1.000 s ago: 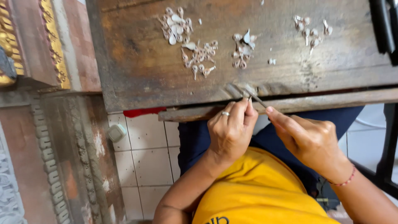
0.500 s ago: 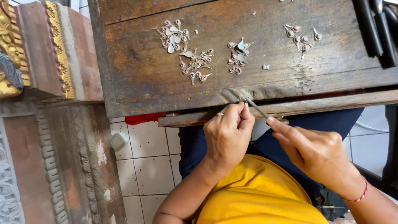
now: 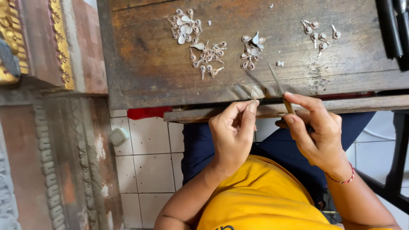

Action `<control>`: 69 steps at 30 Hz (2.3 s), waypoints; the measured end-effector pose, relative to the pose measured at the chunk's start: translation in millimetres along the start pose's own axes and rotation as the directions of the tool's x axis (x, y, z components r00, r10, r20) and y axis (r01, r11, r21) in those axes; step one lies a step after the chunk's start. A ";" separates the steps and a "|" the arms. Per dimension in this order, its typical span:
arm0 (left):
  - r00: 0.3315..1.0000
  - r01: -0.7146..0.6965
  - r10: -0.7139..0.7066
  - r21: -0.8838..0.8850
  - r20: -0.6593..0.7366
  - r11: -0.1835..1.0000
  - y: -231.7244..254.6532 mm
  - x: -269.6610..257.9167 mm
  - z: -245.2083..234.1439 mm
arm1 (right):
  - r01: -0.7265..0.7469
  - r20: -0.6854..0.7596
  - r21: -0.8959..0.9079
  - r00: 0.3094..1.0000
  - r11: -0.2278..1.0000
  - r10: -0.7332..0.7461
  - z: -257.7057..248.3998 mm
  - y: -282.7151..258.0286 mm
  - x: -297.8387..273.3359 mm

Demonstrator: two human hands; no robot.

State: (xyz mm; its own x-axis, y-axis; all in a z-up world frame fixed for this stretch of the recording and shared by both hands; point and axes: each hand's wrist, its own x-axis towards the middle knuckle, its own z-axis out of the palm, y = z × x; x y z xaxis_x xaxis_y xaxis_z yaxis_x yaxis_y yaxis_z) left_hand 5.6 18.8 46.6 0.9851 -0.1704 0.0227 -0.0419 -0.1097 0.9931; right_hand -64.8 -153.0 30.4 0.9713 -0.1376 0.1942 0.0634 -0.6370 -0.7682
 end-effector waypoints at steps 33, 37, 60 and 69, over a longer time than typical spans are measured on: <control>0.944 0.331 -0.310 -0.291 0.117 0.898 -17.1 0.8 10.5 | -0.101 0.132 0.109 0.987 0.989 0.086 -8.3 -28.3 13.0; 0.947 0.314 -0.288 -0.226 0.144 0.922 5.8 -7.8 5.0 | -0.032 0.003 0.133 0.999 0.991 0.032 -10.0 -28.4 7.5; 0.966 0.077 0.032 -0.404 0.256 0.911 33.2 -30.5 -0.2 | 0.202 -0.197 0.250 0.968 0.947 -0.154 -24.8 -65.5 3.7; 0.951 0.107 0.049 -0.475 0.305 0.873 15.6 -28.8 2.2 | 0.155 -0.240 0.238 0.966 0.959 -0.097 -20.6 -59.6 6.5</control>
State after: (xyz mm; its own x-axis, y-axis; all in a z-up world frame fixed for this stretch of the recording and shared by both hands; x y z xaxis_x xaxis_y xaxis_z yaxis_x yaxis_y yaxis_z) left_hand -23.8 19.8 61.3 0.8839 -0.4662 0.0356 0.1482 0.3514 0.9244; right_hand -67.0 -131.5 90.0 0.8770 -0.2529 0.4085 0.2664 -0.4516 -0.8515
